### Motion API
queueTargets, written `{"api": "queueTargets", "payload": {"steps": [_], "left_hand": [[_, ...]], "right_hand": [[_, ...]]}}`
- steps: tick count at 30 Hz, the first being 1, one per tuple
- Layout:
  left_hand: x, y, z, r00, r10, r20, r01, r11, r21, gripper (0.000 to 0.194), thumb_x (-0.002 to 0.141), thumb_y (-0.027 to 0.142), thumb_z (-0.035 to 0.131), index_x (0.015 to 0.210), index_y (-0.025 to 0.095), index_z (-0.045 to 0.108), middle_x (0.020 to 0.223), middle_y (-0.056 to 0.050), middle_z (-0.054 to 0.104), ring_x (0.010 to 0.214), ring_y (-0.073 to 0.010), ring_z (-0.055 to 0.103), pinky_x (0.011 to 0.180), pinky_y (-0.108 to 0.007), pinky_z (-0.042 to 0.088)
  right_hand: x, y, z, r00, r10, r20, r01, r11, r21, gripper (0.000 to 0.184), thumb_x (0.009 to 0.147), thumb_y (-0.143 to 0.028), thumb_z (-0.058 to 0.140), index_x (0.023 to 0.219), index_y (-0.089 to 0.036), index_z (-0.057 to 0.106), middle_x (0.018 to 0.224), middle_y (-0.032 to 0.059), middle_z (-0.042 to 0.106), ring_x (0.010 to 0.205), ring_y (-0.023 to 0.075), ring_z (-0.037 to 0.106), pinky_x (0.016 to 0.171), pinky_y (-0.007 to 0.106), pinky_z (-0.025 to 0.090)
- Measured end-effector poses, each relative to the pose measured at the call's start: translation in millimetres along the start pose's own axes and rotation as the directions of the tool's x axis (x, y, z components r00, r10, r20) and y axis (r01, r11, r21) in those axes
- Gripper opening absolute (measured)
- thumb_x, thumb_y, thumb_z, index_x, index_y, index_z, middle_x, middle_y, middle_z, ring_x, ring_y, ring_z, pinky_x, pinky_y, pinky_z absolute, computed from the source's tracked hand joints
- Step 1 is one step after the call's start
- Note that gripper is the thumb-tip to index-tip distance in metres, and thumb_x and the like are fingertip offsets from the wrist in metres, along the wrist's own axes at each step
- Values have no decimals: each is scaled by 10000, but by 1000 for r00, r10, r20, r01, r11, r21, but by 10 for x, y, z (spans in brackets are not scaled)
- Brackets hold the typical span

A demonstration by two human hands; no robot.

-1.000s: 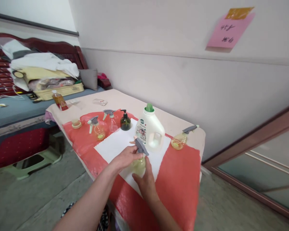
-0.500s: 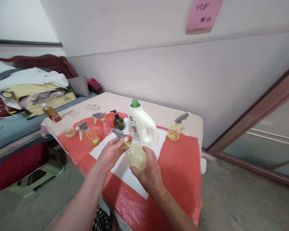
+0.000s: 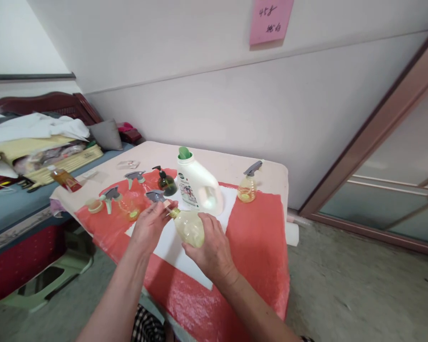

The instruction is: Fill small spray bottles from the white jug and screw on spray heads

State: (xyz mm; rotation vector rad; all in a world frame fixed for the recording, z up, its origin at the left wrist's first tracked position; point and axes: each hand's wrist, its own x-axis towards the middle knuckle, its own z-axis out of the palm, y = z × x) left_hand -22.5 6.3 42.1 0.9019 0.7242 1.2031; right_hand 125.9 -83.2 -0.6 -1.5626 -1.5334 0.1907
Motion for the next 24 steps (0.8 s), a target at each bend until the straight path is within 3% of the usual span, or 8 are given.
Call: {"api": "queueTargets", "payload": {"steps": [4, 14, 19, 22, 24], "left_hand": [[-7, -45, 11, 997, -60, 48, 57, 996, 62, 257, 744, 366, 720, 857, 135, 712, 914, -95, 691, 916, -203, 631, 843, -329, 455], [-57, -123, 135, 990, -96, 103, 95, 995, 17, 290, 749, 380, 714, 898, 132, 710, 963, -107, 699, 892, -190, 627, 824, -309, 445], [-58, -136, 154, 990, -100, 100, 99, 995, 16, 273, 749, 367, 718, 889, 133, 711, 945, -103, 706, 883, -190, 630, 820, -308, 439], [-62, -126, 147, 987, -102, 122, 102, 995, 5, 277, 766, 373, 701, 893, 127, 710, 975, -115, 702, 885, -199, 634, 813, -314, 440], [-74, -116, 151, 982, -119, 148, 124, 992, -21, 300, 770, 390, 693, 896, 119, 711, 986, -127, 700, 862, -202, 639, 810, -326, 444]], "right_hand": [[-29, -6, 44, 1000, 3, 3, -3, 1000, 21, 677, 651, -309, 696, 1255, -256, 394, 1195, 87, 558, 1102, 276, 548, 930, 472, 489], [-29, -4, 63, 994, 103, -32, -103, 995, -16, 669, 649, -356, 707, 1242, -229, 425, 1179, 100, 584, 1078, 276, 562, 884, 450, 502], [2, 1, 45, 984, 178, -29, -175, 981, 89, 683, 614, -362, 725, 1227, -219, 462, 1183, 103, 593, 1093, 284, 552, 926, 467, 459], [31, -36, -28, 937, 331, 113, -349, 869, 350, 662, 582, -391, 755, 1177, -228, 516, 1127, 80, 621, 1040, 273, 570, 918, 452, 447], [30, -70, -69, 878, 360, 315, -478, 641, 601, 560, 639, -449, 715, 1125, -219, 559, 1077, 70, 644, 978, 252, 593, 872, 416, 461]]}}
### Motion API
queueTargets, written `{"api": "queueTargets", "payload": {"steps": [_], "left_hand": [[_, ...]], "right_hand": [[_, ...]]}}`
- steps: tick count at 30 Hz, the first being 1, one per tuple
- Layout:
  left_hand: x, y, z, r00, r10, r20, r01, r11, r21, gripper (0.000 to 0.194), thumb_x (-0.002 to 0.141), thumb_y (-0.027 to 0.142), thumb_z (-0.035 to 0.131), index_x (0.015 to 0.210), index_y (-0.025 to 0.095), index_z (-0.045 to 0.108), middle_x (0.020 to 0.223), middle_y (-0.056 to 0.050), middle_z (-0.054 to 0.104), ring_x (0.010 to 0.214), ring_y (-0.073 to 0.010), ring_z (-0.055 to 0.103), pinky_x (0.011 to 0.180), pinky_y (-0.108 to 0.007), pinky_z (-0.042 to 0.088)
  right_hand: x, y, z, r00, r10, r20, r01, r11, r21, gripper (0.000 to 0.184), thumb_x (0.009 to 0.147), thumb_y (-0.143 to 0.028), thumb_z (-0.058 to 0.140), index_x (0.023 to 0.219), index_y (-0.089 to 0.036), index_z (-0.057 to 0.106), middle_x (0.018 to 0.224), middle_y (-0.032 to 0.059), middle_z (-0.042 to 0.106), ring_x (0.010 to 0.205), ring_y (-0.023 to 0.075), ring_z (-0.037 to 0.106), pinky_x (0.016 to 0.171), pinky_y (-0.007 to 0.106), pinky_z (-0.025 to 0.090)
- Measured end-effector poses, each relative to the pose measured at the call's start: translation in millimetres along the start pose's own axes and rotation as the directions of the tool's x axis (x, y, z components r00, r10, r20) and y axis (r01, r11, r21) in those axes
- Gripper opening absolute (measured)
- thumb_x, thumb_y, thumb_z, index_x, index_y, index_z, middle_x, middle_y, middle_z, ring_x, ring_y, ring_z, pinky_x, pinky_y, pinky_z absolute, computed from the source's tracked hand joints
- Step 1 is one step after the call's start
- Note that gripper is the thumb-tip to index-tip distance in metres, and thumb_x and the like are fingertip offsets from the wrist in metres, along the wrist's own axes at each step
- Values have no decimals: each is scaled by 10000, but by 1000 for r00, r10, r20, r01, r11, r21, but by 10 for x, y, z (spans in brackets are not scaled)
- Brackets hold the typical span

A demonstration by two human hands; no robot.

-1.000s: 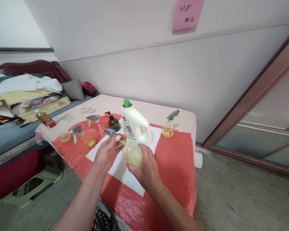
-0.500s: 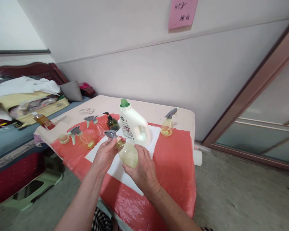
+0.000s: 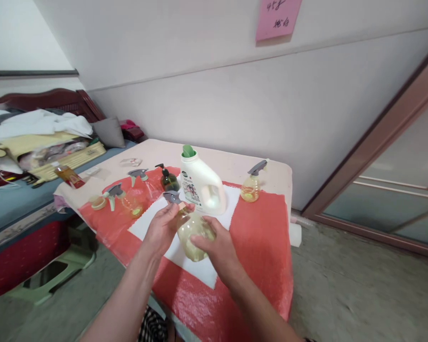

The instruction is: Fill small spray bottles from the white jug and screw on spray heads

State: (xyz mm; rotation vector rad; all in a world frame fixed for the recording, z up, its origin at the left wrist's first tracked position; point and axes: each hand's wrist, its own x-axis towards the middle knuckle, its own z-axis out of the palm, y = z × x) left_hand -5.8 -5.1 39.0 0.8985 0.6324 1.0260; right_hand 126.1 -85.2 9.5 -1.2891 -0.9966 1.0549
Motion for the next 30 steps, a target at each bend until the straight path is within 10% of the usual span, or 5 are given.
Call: {"api": "queueTargets", "payload": {"steps": [4, 8, 15, 23, 30], "left_hand": [[-35, -10, 50, 998, -56, -35, 54, 996, -71, 319, 737, 397, 723, 855, 102, 703, 967, -148, 709, 869, -226, 650, 814, -345, 459], [-76, -58, 106, 995, -60, -84, 51, 993, -108, 305, 761, 402, 697, 860, 116, 659, 923, -143, 715, 884, -241, 661, 786, -352, 481], [-117, -71, 120, 972, 110, -206, -112, 994, -1, 308, 799, 446, 637, 870, 150, 595, 786, -75, 704, 739, -195, 668, 707, -311, 490], [-68, -57, 102, 978, 69, -199, -82, 995, -57, 288, 761, 419, 688, 855, 158, 614, 806, -71, 703, 781, -205, 667, 719, -320, 484], [-59, 37, 57, 997, -41, -71, 32, 992, -120, 297, 772, 375, 692, 943, 134, 662, 961, -122, 713, 956, -242, 655, 821, -345, 476]], "right_hand": [[-71, 24, 63, 958, 65, 279, -203, 839, 504, 439, 776, -482, 577, 1097, -183, 595, 1053, 78, 665, 934, 224, 612, 843, 365, 458], [-101, 118, 164, 947, 34, 319, -232, 759, 609, 436, 826, -439, 536, 1190, -200, 562, 1121, 76, 649, 1016, 225, 594, 898, 369, 439], [-46, 33, 133, 961, -18, 278, -104, 903, 417, 477, 848, -507, 492, 1227, -222, 538, 1191, 84, 620, 1128, 259, 539, 953, 437, 412], [-62, 31, 113, 994, -58, 91, 77, 971, -225, 805, 594, -307, 745, 1310, -281, 377, 1167, 26, 586, 1032, 225, 554, 907, 386, 442], [-84, -103, 46, 969, -72, 238, 83, 996, -36, 657, 685, -428, 670, 1268, -263, 417, 1192, 33, 591, 1061, 226, 568, 875, 368, 482]]}}
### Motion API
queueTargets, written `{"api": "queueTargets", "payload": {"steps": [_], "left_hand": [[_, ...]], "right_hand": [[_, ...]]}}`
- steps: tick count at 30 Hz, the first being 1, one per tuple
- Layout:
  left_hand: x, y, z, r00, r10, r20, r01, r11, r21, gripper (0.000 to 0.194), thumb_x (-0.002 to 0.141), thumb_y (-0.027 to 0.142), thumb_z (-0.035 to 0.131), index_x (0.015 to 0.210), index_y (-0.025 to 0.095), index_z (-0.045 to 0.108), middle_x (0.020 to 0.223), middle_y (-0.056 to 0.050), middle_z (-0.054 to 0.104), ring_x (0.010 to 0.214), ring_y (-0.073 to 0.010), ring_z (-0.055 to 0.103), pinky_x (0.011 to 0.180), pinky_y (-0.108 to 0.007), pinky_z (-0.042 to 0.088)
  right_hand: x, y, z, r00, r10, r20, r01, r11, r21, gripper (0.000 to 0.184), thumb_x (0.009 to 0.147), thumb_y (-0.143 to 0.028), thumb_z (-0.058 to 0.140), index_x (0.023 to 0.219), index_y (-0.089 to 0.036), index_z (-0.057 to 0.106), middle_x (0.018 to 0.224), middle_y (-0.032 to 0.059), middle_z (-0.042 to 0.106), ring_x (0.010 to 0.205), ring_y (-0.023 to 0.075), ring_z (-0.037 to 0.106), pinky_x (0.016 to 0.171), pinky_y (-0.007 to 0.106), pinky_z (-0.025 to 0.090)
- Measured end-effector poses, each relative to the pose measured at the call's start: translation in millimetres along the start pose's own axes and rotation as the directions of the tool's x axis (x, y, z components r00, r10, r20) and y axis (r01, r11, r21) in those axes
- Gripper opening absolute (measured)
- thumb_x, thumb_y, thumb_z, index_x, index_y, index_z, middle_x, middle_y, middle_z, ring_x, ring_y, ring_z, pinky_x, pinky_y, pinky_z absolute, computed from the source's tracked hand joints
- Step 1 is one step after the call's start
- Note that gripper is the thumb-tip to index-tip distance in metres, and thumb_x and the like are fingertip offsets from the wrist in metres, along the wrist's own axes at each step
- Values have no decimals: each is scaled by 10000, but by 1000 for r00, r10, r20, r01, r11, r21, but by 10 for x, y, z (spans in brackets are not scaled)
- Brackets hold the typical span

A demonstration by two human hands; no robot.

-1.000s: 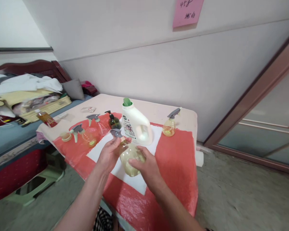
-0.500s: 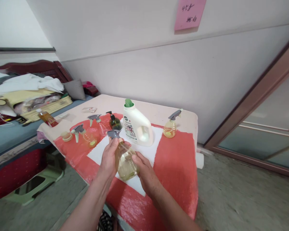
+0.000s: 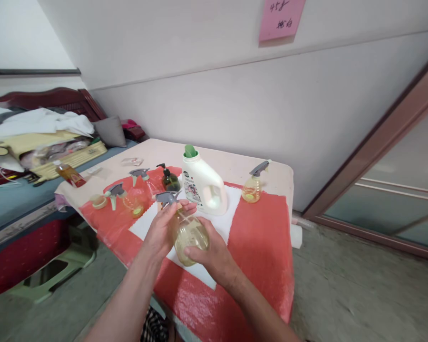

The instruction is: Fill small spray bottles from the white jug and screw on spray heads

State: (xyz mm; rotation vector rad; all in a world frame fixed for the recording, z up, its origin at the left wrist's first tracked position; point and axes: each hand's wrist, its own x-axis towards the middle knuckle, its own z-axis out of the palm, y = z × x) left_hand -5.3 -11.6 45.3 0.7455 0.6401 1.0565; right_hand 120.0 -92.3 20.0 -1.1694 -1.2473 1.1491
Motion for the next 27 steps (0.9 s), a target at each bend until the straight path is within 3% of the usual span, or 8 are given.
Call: {"api": "queueTargets", "payload": {"steps": [2, 4, 8, 11, 14, 17, 21, 27], "left_hand": [[7, -9, -6, 1000, -4, 4, 4, 1000, -9, 282, 769, 381, 694, 898, 132, 665, 939, -121, 718, 946, -243, 660, 833, -348, 473], [17, -44, -7, 999, 17, -31, -18, 1000, -22, 264, 748, 379, 715, 853, 142, 661, 891, -102, 723, 914, -231, 668, 835, -342, 470], [35, -145, 15, 986, 96, -134, -96, 995, 6, 259, 712, 362, 751, 846, 160, 659, 878, -70, 723, 875, -192, 665, 830, -317, 464], [35, -183, 43, 977, 110, -182, -109, 994, 14, 265, 715, 382, 744, 825, 157, 657, 875, -68, 721, 855, -181, 665, 833, -314, 463], [17, -160, 65, 984, 87, -156, -90, 996, -10, 278, 716, 405, 736, 796, 153, 651, 871, -77, 721, 897, -212, 672, 841, -328, 466], [-21, -110, 76, 996, 33, -84, -39, 996, -74, 284, 734, 417, 715, 804, 150, 649, 873, -93, 725, 934, -247, 674, 859, -363, 474], [-65, -86, 69, 998, 2, -62, -9, 995, -100, 262, 741, 387, 714, 822, 144, 659, 824, -103, 734, 907, -262, 688, 887, -400, 474], [-75, -94, 31, 999, 27, -38, -31, 994, -104, 219, 740, 345, 718, 787, 136, 668, 799, -91, 733, 829, -250, 703, 858, -395, 490]], "right_hand": [[5, 31, 6, 1000, -6, -22, 5, 999, -50, 659, 693, -417, 660, 1280, -262, 407, 1180, 42, 595, 1044, 233, 579, 865, 388, 494], [9, 110, 35, 988, -71, -134, 33, 963, -268, 728, 666, -351, 677, 1320, -253, 374, 1200, 70, 577, 1056, 255, 568, 881, 429, 489], [8, 277, 89, 926, -328, -189, 108, 707, -699, 806, 642, -306, 693, 1371, -208, 365, 1298, 152, 496, 1174, 338, 478, 976, 521, 420], [-2, 288, 94, 917, -355, -183, 109, 664, -740, 777, 662, -341, 688, 1369, -212, 392, 1286, 161, 505, 1166, 356, 478, 970, 540, 412], [-8, 174, 63, 949, -206, -240, 53, 852, -521, 804, 616, -357, 727, 1346, -241, 410, 1231, 123, 554, 1100, 323, 529, 929, 502, 442], [-14, 15, 10, 996, 31, -79, -29, 999, 20, 685, 653, -439, 693, 1276, -254, 477, 1160, 75, 616, 1021, 272, 581, 894, 441, 461], [-43, -36, 11, 978, 66, 198, -168, 810, 562, 573, 760, -527, 543, 1262, -254, 510, 1249, 70, 593, 1065, 253, 580, 899, 411, 455], [-95, 207, 129, 961, 173, 216, -277, 606, 746, 539, 728, -522, 607, 1191, -247, 575, 1225, 71, 621, 1020, 233, 607, 881, 393, 467]]}}
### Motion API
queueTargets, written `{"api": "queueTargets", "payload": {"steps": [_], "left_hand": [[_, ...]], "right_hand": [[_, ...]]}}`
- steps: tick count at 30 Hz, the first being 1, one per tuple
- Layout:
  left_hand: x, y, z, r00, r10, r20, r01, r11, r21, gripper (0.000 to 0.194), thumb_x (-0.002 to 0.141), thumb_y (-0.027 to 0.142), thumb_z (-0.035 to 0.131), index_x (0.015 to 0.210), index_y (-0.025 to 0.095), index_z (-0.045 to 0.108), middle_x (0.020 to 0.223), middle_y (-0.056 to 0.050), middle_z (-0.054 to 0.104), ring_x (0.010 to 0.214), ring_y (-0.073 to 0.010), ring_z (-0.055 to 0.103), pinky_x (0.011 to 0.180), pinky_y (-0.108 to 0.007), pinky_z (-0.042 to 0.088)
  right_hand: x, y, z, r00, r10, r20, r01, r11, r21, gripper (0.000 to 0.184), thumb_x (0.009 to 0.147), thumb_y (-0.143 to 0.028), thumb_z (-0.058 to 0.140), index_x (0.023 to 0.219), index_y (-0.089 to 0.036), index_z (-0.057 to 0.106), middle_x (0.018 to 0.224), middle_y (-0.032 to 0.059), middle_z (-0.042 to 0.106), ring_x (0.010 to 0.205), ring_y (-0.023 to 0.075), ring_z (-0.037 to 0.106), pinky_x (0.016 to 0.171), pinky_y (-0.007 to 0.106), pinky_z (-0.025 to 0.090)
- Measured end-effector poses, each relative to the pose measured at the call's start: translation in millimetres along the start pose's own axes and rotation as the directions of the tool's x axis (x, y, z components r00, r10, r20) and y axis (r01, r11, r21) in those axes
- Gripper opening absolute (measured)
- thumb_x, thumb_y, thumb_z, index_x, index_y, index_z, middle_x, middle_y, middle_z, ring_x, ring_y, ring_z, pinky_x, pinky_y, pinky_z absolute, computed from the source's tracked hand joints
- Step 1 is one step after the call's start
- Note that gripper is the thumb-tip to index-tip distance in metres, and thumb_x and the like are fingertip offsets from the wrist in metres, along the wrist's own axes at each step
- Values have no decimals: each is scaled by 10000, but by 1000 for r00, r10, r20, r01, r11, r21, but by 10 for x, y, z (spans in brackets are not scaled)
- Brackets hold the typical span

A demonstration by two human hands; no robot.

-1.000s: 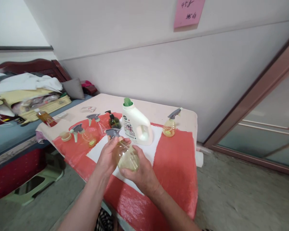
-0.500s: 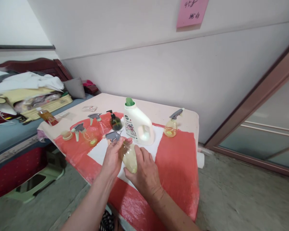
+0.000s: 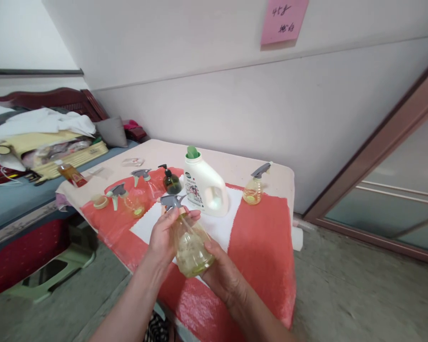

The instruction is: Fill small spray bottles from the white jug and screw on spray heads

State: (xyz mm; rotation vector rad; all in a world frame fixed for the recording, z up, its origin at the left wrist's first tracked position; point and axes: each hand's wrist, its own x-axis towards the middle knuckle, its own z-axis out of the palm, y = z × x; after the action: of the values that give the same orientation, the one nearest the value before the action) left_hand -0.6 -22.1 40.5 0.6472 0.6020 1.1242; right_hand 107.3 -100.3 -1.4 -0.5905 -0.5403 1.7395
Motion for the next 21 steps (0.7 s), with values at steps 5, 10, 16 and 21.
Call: {"api": "queueTargets", "payload": {"steps": [5, 10, 16, 21], "left_hand": [[-36, 47, -18, 998, -66, 23, 65, 997, 28, 277, 730, 385, 720, 849, 141, 669, 838, -121, 734, 874, -288, 694, 755, -383, 516], [-42, 56, -41, 994, -74, 79, 72, 997, 22, 244, 750, 368, 702, 840, 143, 670, 876, -128, 734, 898, -283, 689, 789, -389, 507], [-21, 72, -8, 999, -49, 20, 49, 999, 7, 347, 738, 430, 707, 919, 136, 670, 945, -136, 726, 964, -278, 665, 896, -420, 470], [13, 58, -13, 998, 21, -67, -11, 989, 149, 365, 745, 452, 695, 935, 141, 673, 964, -119, 706, 934, -232, 649, 823, -336, 470]], "right_hand": [[-26, 87, -7, 998, 39, -39, -36, 996, 85, 542, 700, -585, 598, 1116, -237, 616, 1145, 75, 659, 952, 235, 626, 831, 397, 485], [-41, 92, 5, 996, 86, 1, -86, 994, 69, 620, 680, -649, 579, 1152, -248, 593, 1098, 76, 677, 920, 257, 641, 836, 439, 479], [29, -115, 94, 992, -107, 73, 122, 961, -250, 621, 730, -582, 580, 1251, -250, 511, 1247, 75, 593, 1099, 265, 564, 929, 426, 437], [60, -187, 25, 916, -399, -34, 153, 426, -892, 741, 625, -350, 722, 1298, -268, 423, 1248, 79, 555, 1097, 276, 540, 935, 458, 440]]}}
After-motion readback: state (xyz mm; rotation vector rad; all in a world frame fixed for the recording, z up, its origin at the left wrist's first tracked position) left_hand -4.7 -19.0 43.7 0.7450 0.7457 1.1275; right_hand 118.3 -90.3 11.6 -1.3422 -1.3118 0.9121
